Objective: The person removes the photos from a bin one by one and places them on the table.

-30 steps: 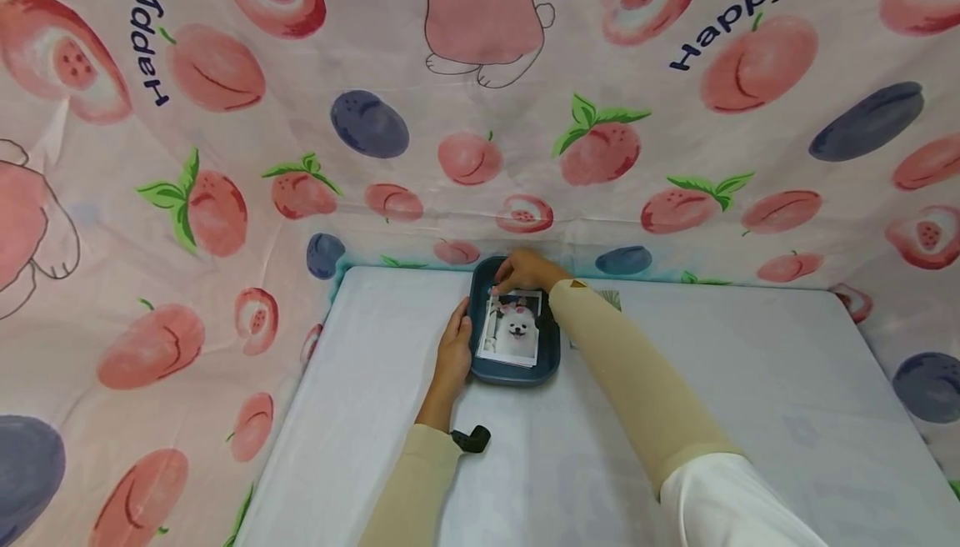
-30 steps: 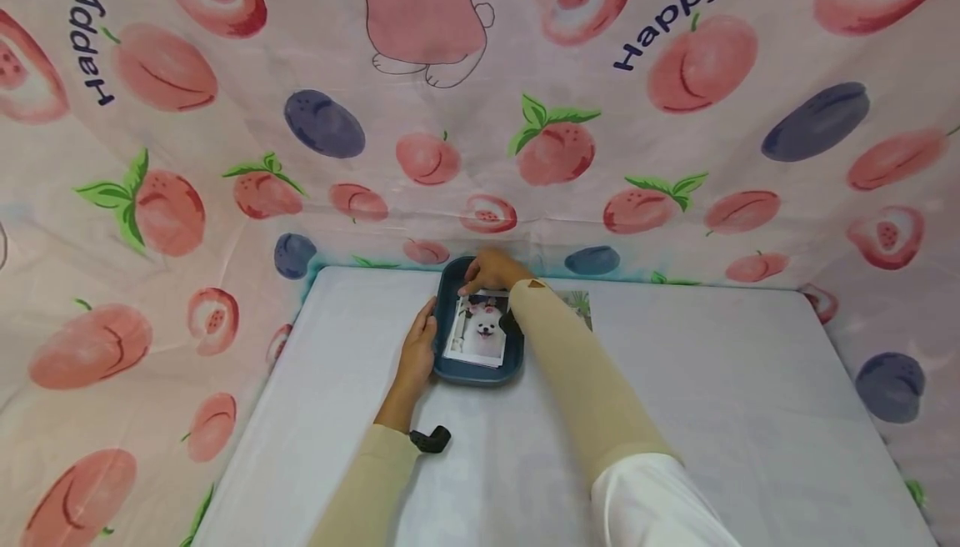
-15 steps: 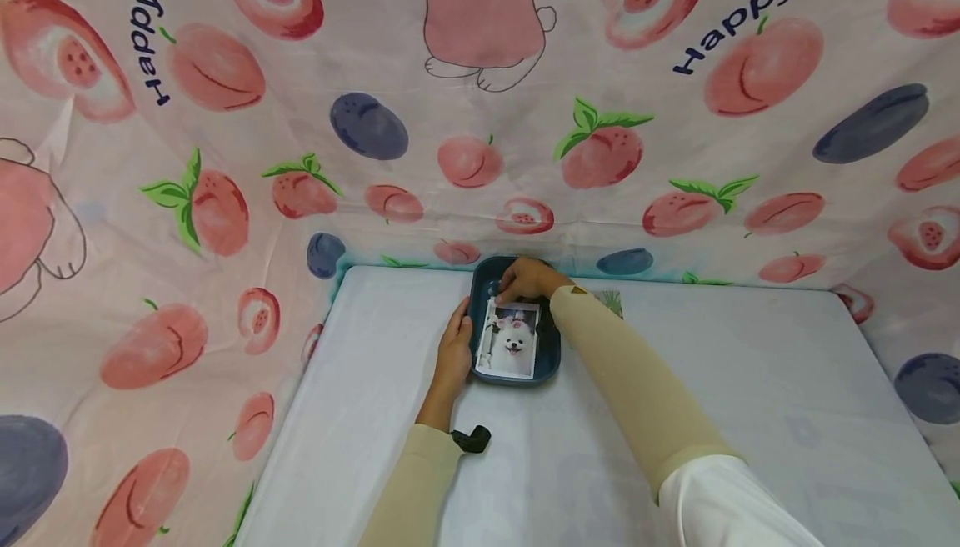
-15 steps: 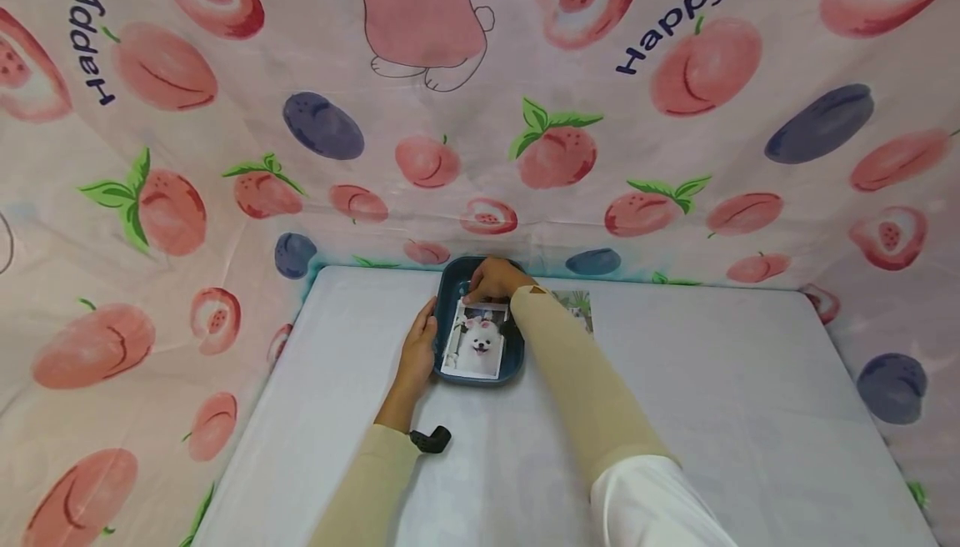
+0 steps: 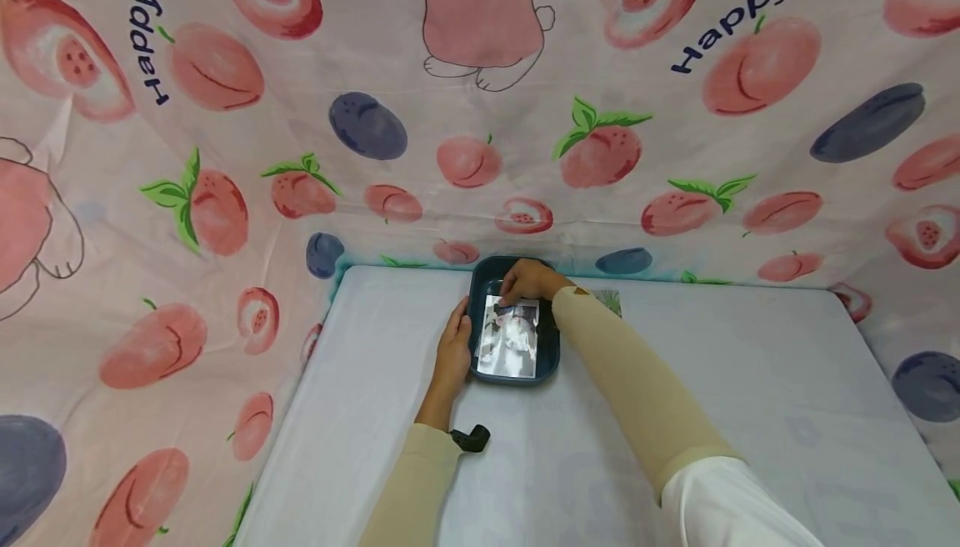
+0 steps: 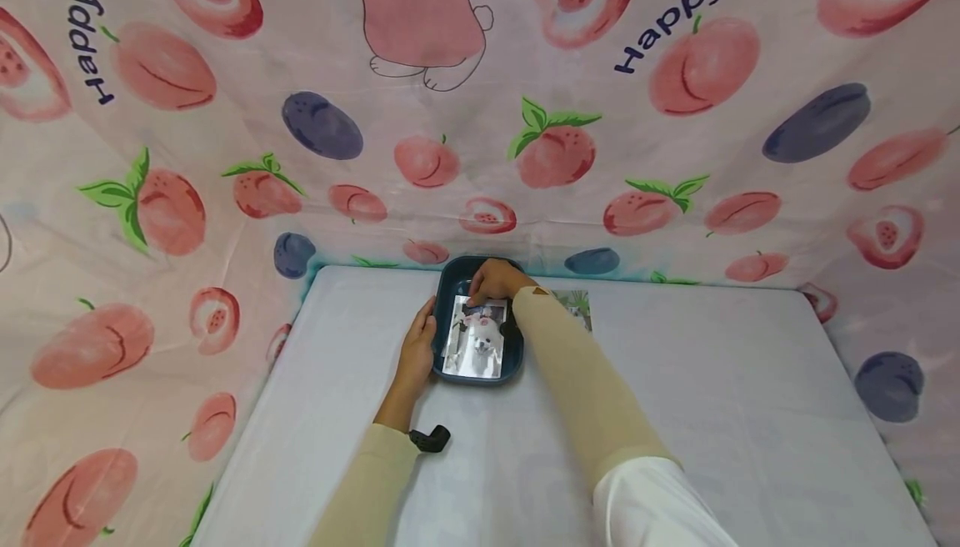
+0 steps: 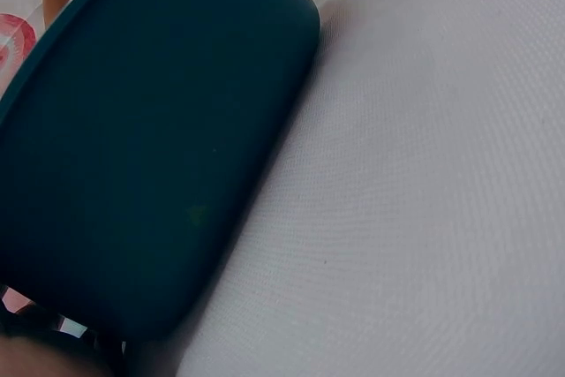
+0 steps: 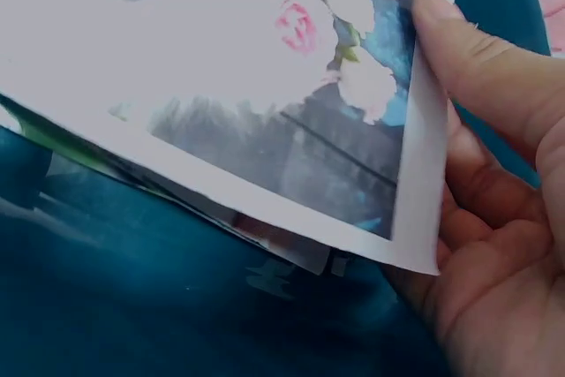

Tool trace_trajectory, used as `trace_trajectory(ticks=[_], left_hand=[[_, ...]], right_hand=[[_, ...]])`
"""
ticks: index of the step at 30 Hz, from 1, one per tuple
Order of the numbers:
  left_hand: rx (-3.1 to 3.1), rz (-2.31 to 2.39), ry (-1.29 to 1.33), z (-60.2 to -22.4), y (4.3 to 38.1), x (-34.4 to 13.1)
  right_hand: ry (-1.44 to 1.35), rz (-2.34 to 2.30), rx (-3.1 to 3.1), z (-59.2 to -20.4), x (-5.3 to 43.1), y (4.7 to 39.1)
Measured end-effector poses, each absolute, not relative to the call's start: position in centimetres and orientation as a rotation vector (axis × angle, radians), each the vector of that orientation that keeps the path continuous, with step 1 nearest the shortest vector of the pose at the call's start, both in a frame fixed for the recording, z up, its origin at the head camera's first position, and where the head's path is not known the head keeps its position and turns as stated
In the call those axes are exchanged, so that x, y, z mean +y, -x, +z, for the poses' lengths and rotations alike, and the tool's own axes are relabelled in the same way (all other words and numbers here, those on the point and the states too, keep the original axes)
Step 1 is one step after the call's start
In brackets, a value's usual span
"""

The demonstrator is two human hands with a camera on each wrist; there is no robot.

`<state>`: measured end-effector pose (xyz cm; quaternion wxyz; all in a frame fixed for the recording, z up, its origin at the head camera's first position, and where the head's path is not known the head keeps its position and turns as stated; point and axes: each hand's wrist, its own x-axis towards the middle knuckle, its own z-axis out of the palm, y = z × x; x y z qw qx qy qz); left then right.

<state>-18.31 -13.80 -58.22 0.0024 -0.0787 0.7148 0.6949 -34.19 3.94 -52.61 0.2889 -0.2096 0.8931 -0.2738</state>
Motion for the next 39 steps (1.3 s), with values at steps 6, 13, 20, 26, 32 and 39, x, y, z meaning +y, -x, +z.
trace_trajectory(ticks=[6,13,20,26,32,39], left_hand=[[2.249,2.164,0.269,-58.4,18.3,-13.7],[2.243,2.183,0.264,-58.6,18.2,-13.5],[2.235,2.182,0.278,-58.5,18.2,-13.3],[2.236,2.161,0.304,-58.6,18.0,-13.2],[2.258,2.177,0.303,-58.5,17.6,-13.3],[2.248,2.191,0.297,-58.6,17.3,-13.4]], right_hand=[[0.569,-0.785,2.350,-51.9,4.1,33.6],[0.708,-0.762,2.408,-51.2,4.6,33.4],[0.788,-0.925,2.369,-49.8,6.3,33.1],[0.764,-0.992,2.320,-47.7,8.5,32.2],[0.747,-1.087,2.307,-46.1,10.7,31.8],[0.722,-1.139,2.189,-44.6,13.2,30.6]])
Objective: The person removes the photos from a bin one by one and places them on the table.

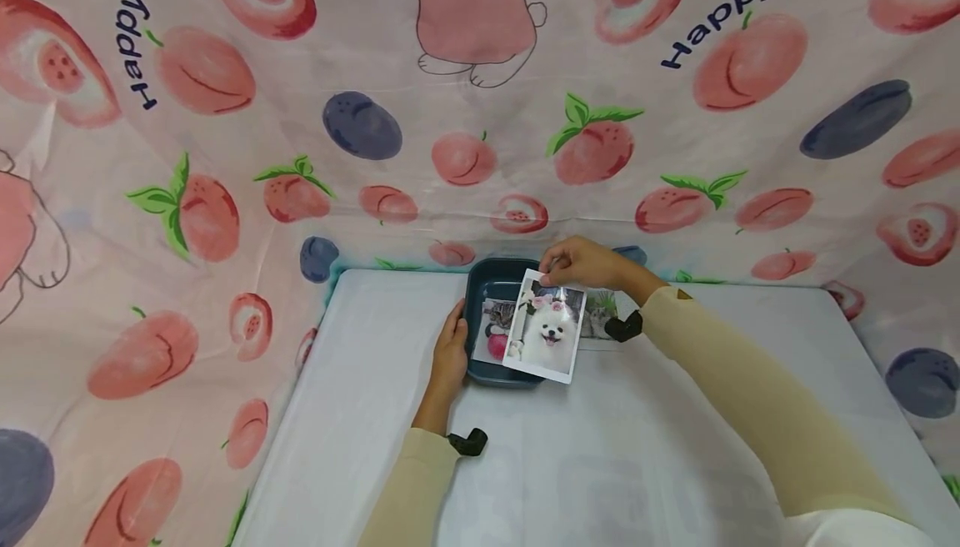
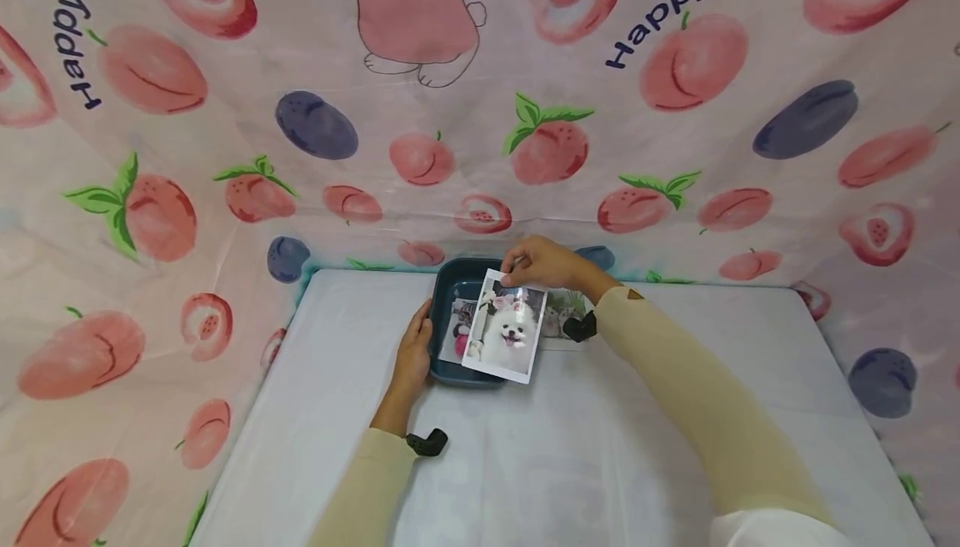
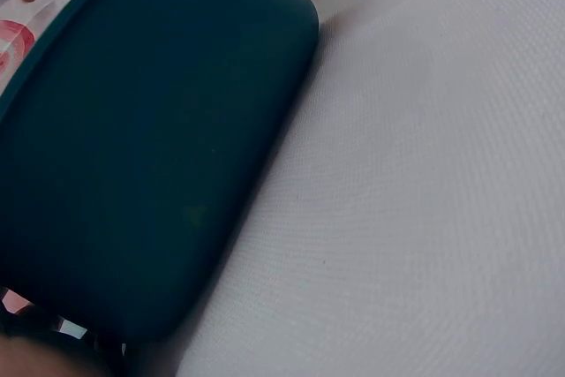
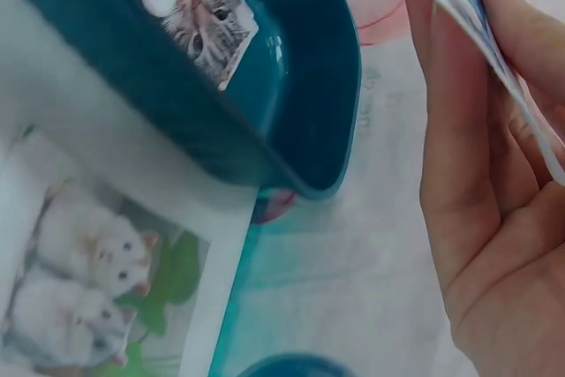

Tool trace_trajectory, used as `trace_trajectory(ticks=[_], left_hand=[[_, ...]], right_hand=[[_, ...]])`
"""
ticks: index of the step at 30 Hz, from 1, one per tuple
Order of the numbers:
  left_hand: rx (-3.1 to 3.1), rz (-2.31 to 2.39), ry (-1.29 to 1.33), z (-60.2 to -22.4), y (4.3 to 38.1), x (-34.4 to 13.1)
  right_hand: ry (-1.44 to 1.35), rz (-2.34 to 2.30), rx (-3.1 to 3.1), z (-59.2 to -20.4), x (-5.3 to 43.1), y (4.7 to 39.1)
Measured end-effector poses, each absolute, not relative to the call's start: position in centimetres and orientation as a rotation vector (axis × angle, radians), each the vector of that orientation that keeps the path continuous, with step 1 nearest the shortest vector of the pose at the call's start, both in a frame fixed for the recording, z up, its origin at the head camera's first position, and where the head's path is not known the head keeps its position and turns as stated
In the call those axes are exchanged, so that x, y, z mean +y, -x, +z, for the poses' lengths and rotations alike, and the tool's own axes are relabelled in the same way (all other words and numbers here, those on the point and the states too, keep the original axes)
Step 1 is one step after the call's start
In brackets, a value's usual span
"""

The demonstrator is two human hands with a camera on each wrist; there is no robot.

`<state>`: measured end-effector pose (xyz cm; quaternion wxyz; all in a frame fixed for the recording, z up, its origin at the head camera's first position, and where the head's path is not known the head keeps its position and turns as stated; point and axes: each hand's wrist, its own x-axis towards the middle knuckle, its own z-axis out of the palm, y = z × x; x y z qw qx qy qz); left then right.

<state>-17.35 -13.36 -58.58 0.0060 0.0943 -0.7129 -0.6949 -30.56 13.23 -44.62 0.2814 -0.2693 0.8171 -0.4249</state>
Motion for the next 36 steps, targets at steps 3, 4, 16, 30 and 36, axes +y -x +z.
trace_trajectory(ticks=[3,4,16,30,36], left_hand=[[-2.229,-2.178,-0.287,-58.6,17.4,-13.4],[-2.227,-2.179,-0.286,-58.6,17.4,-13.4],[-2.234,-2.161,-0.330,-58.7,17.5,-13.3],[-2.257,-2.137,-0.345,-58.4,17.7,-13.0],[-2.243,-2.145,-0.360,-58.3,17.9,-12.8]], right_hand=[[0.721,-1.102,2.167,-44.7,14.4,29.9],[0.716,-1.091,2.164,-44.8,14.8,29.6],[0.660,-1.144,2.130,-49.4,20.2,27.6],[0.662,-1.172,2.146,-54.5,22.1,26.2],[0.667,-1.179,2.215,-55.5,21.9,26.2]])
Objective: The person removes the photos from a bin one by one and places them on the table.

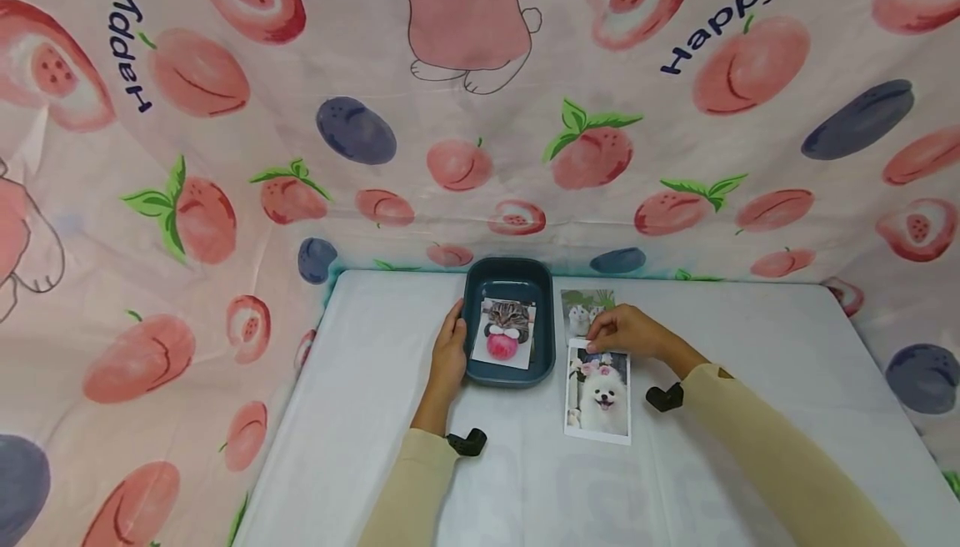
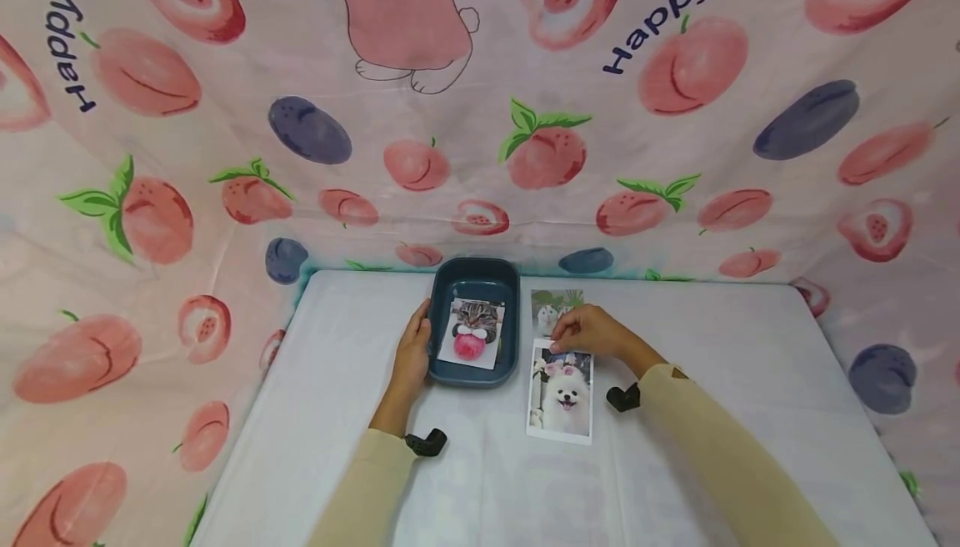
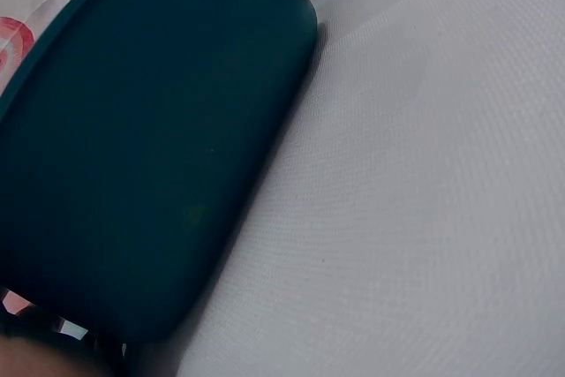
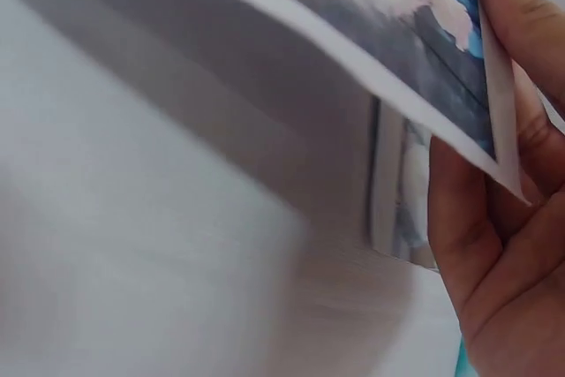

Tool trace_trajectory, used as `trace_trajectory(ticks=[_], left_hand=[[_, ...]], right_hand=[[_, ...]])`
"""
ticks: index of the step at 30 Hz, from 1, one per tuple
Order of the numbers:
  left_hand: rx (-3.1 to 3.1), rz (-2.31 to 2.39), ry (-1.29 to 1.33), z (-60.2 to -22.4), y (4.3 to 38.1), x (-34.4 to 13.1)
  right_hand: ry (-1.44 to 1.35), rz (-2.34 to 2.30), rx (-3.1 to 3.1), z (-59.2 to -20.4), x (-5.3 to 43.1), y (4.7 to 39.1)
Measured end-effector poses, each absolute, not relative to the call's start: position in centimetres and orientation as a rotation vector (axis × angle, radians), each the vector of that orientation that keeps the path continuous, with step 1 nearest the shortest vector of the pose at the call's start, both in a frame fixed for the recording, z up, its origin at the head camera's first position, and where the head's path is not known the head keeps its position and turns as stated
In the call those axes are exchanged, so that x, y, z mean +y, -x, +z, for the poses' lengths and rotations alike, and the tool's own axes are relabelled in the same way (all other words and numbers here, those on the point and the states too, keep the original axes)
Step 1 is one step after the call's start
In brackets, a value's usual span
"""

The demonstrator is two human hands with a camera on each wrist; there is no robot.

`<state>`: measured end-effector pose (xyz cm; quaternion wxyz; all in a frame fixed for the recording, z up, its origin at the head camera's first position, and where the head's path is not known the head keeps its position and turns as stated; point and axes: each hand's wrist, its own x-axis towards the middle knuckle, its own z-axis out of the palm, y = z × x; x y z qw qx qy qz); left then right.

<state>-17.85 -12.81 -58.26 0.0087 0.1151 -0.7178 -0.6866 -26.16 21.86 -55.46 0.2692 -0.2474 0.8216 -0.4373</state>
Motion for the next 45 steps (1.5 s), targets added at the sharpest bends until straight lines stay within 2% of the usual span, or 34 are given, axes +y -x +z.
trace_trajectory(ticks=[14,45], left_hand=[[-2.237,-2.156,-0.339,-58.6,17.8,-12.8],[-2.236,-2.212,-0.360,-57.8,17.9,-13.0]], right_hand=[[0.621,-1.173,2.259,-55.8,21.5,26.2],[0.732,-1.009,2.439,-56.6,21.5,25.2]])
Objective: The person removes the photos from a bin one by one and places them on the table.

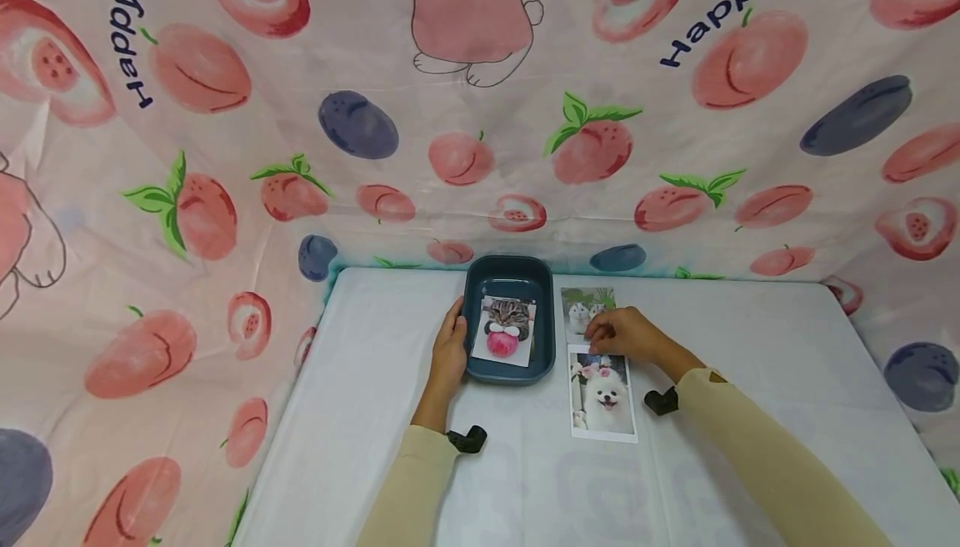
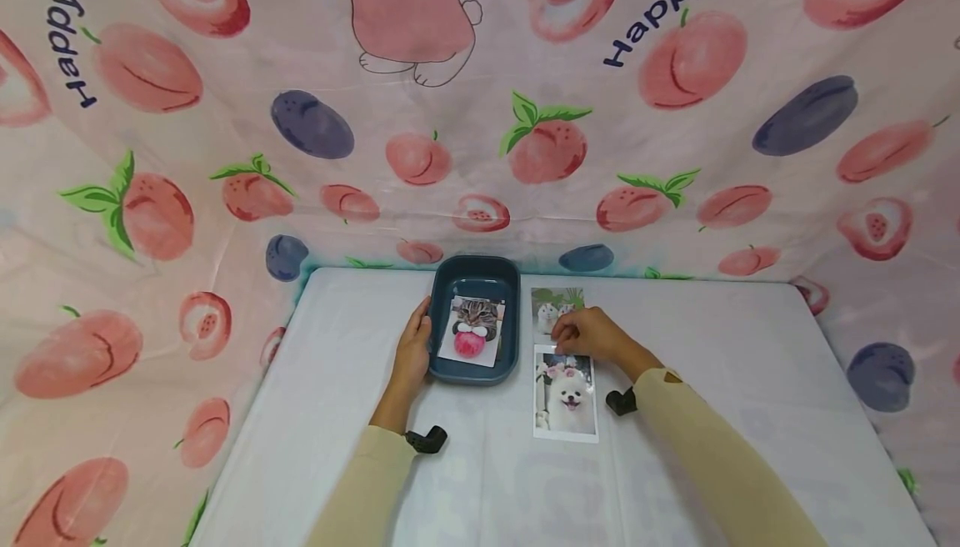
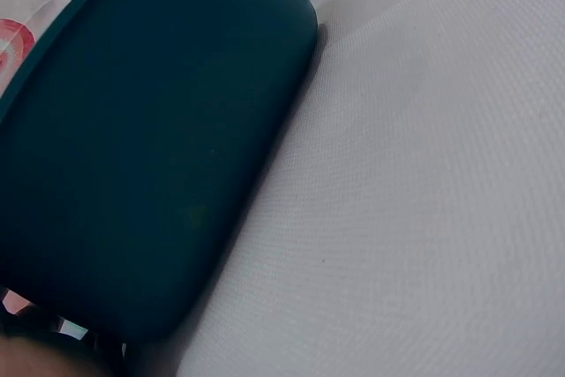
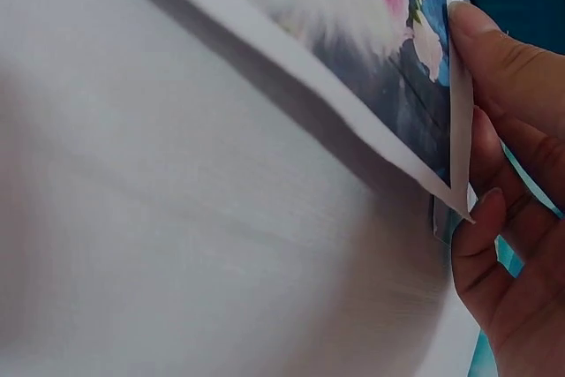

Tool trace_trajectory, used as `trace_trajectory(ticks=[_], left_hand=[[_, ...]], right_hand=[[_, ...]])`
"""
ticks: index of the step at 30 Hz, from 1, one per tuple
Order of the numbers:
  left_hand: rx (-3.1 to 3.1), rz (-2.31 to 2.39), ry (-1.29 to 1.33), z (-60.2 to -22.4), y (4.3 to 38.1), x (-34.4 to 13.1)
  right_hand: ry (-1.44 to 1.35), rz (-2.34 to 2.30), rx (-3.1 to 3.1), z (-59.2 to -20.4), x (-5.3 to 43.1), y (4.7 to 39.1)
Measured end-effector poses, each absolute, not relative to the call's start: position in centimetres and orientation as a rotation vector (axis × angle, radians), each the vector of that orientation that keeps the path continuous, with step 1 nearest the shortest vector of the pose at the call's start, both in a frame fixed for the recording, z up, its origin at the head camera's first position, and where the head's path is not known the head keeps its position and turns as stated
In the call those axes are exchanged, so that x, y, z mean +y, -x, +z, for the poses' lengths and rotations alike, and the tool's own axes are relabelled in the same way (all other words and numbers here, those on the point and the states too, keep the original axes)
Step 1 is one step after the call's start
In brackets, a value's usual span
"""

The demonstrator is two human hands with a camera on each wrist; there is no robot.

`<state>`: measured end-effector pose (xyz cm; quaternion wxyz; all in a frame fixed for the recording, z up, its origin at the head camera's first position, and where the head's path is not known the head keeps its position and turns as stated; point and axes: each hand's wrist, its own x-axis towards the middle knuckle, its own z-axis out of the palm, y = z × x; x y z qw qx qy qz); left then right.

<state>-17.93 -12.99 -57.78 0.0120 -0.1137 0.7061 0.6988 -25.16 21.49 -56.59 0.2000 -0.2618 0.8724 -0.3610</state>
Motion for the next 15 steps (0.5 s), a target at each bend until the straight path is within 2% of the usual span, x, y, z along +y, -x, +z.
trace_trajectory(ticks=[15], left_hand=[[2.229,2.207,0.362,-58.47,17.76,-12.88]], right_hand=[[0.693,-0.999,2.444,-56.57,21.50,25.07]])
